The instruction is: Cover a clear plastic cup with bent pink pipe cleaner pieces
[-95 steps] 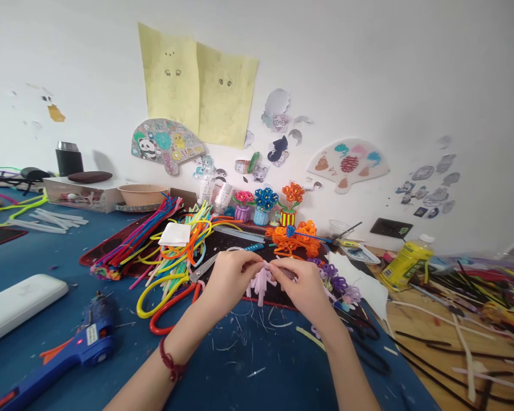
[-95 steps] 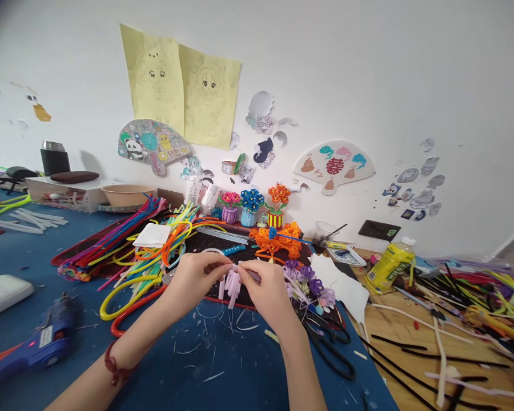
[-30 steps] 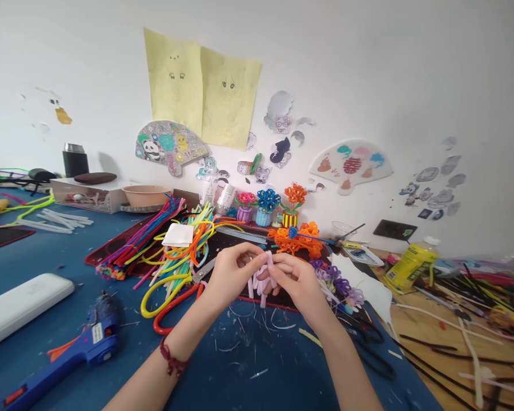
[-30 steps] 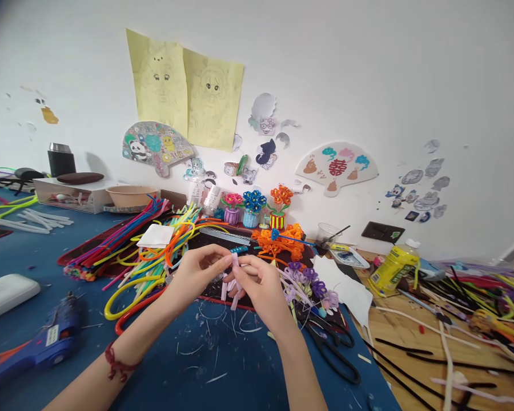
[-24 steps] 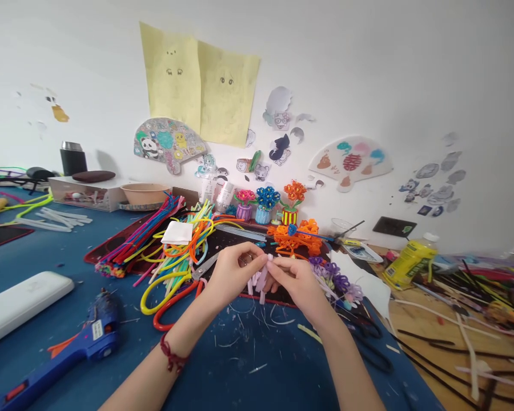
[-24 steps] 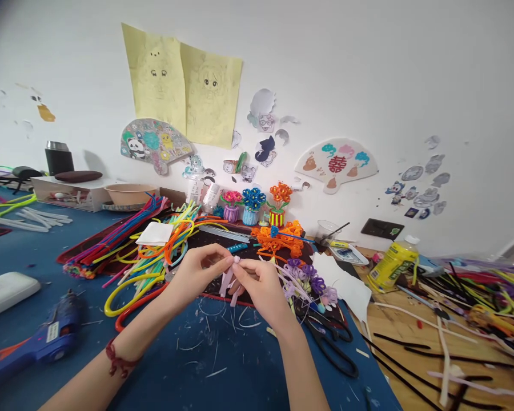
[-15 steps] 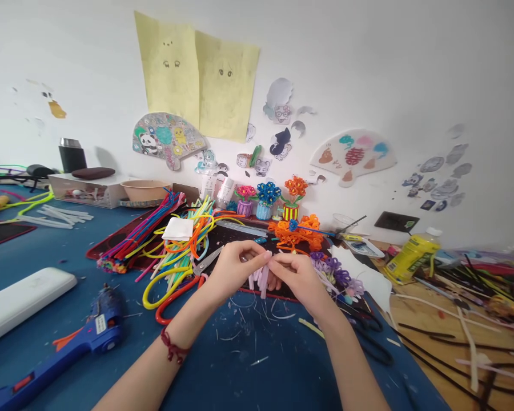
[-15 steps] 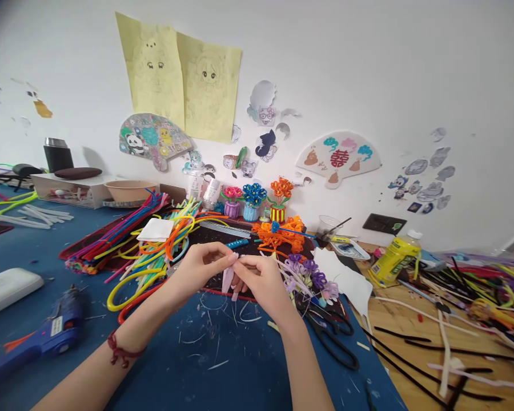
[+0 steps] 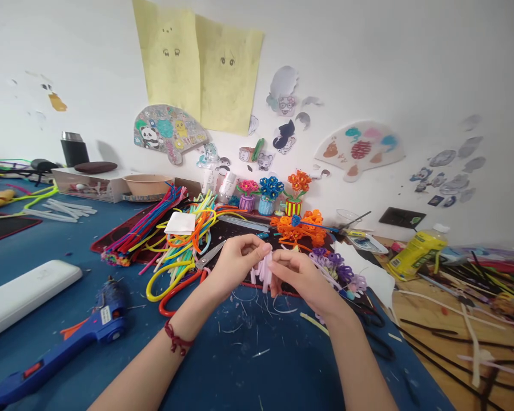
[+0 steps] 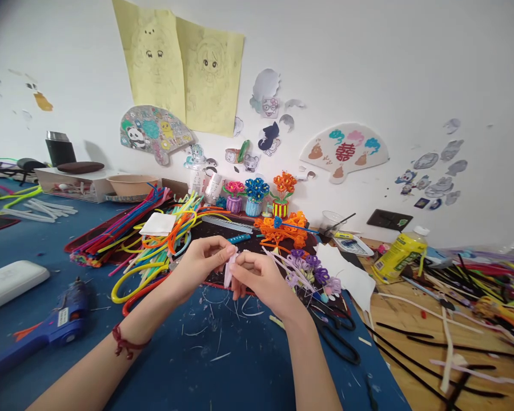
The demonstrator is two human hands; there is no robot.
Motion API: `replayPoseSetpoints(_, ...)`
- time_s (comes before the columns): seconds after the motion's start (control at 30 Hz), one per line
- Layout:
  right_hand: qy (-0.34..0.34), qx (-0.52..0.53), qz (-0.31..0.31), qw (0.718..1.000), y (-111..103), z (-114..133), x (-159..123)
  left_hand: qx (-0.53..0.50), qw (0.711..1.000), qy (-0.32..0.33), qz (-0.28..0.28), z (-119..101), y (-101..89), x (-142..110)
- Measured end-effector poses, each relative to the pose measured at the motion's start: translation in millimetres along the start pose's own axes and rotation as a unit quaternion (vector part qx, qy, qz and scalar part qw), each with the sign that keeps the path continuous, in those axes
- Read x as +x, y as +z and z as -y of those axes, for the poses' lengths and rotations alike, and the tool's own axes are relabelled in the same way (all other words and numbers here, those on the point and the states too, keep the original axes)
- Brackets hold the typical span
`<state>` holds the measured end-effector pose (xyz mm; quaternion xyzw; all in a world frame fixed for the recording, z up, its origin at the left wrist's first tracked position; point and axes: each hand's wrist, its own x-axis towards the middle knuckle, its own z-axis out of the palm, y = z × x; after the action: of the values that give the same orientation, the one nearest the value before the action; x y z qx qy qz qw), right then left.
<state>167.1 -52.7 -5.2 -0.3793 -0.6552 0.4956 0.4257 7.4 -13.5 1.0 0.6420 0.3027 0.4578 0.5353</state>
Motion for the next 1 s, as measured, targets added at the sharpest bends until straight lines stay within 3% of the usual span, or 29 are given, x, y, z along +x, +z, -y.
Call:
replayPoseSetpoints(0.33,0.025,-0.034,0.018,0.999,-3,1,-1,0.071,0.997,0.021,-0.012,4,-1.4,3)
replayPoseSetpoints(0.57,0.051,-0.040,0.019,0.998,-8,-3,-1,0.109,0.990,0.036,-0.082,9,-5.1,5)
replayPoseSetpoints(0.77,0.068,-0.055,0.017,0.996,-7,-2,0,0.147,0.984,0.034,-0.093,9,-7.0,5)
replayPoseSetpoints(0.83,0.079,-0.050,-0.004,0.996,-8,-5,2,0.169,0.980,0.033,-0.104,8,-6.9,5)
replayPoseSetpoints(1.0,0.127,-0.070,-0.149,0.978,-14,-22,7,0.209,0.967,0.028,-0.143,6,-7.4,4)
